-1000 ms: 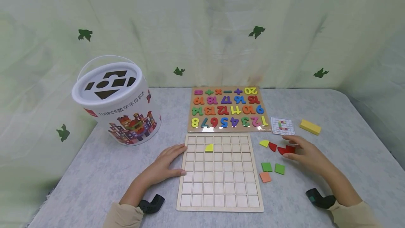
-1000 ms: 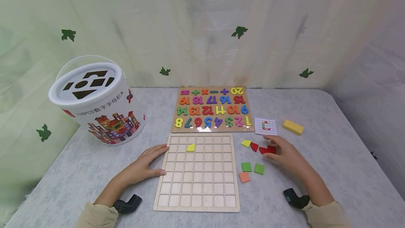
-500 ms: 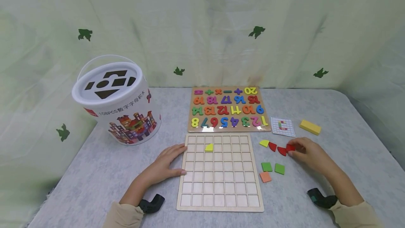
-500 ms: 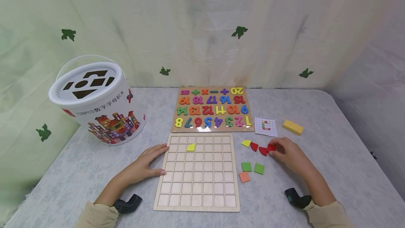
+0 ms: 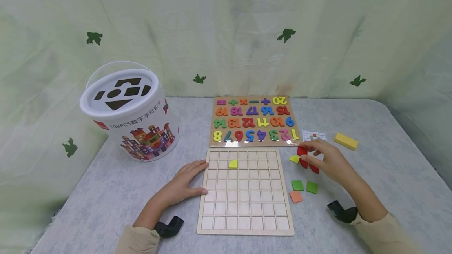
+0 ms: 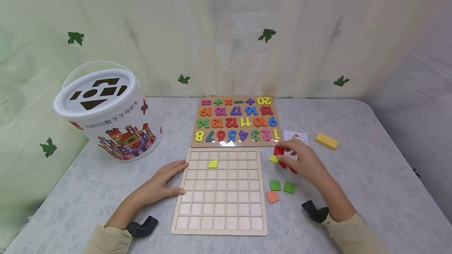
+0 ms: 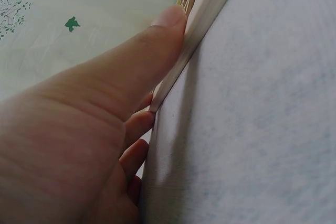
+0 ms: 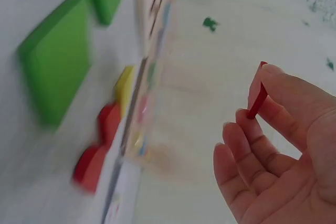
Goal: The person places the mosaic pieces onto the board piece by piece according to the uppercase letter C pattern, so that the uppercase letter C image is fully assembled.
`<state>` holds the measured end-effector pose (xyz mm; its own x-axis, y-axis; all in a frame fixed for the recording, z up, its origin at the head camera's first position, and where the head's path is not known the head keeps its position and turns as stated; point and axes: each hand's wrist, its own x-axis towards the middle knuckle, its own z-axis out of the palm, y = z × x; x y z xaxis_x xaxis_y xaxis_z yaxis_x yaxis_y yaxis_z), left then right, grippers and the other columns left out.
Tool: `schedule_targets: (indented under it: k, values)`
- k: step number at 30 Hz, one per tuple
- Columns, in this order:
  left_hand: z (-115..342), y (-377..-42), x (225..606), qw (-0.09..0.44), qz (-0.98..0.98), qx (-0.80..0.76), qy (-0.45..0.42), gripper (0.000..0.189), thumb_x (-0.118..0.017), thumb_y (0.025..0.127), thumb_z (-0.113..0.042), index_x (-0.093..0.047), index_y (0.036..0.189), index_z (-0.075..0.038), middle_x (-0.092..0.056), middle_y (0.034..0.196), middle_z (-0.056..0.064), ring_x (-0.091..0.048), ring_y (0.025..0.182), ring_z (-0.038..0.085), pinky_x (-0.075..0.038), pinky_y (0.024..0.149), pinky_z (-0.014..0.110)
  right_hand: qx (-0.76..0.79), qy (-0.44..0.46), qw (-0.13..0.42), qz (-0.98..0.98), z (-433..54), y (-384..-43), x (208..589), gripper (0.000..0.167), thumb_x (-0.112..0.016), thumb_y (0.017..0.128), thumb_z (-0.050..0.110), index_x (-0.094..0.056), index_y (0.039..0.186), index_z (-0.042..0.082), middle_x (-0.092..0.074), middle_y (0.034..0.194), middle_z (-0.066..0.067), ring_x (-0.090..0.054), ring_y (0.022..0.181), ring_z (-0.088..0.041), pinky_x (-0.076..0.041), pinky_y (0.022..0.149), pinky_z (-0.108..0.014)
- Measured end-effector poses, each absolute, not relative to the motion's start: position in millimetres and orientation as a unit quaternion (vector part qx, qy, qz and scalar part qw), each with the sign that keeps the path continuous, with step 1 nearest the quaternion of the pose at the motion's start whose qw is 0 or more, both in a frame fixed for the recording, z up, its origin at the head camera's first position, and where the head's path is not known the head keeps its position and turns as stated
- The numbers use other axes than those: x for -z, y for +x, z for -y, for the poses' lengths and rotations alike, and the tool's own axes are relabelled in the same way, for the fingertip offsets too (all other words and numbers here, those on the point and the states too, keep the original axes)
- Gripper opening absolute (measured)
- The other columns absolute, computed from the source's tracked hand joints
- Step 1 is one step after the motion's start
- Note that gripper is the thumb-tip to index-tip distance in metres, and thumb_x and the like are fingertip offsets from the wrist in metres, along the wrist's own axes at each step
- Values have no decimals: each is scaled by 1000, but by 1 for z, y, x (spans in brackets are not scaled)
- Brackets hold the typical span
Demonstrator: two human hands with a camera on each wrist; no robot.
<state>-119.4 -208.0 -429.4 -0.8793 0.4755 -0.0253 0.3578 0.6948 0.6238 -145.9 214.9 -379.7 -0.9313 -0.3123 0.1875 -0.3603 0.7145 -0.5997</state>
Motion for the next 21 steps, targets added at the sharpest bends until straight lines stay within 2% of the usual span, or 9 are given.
schedule_targets:
  k: [5,10,14,21]
  values:
    - [207,-120,428,94,-918,-315,223,80,-67,74,-50,-36,139,-15,-27,144,5,-18,131,29,-16,102,54,-362,227,51,903,-185,-154,370,36,-68,80,12,-60,115,6,-59,103,-6,-53,90,-26,-50,71,-42]
    - [207,-120,429,95,-917,-315,224,80,-67,73,-50,-36,139,-16,-27,144,5,-18,131,29,-16,102,54,-390,264,51,881,-152,-160,368,34,-67,82,18,-60,113,5,-58,102,-3,-53,90,-24,-50,73,-40]
    - [208,-119,429,96,-916,-318,223,81,-66,73,-51,-36,139,-16,-27,144,5,-18,132,29,-15,102,54,-402,266,42,875,-126,-164,372,34,-67,82,23,-61,112,8,-59,99,1,-53,89,-20,-50,73,-35]
    - [208,-119,428,92,-916,-318,227,81,-66,73,-51,-36,139,-15,-27,144,5,-18,131,29,-16,102,54,-422,273,4,865,-96,-170,391,28,-67,82,20,-62,107,10,-59,96,4,-54,86,-14,-48,73,-26]
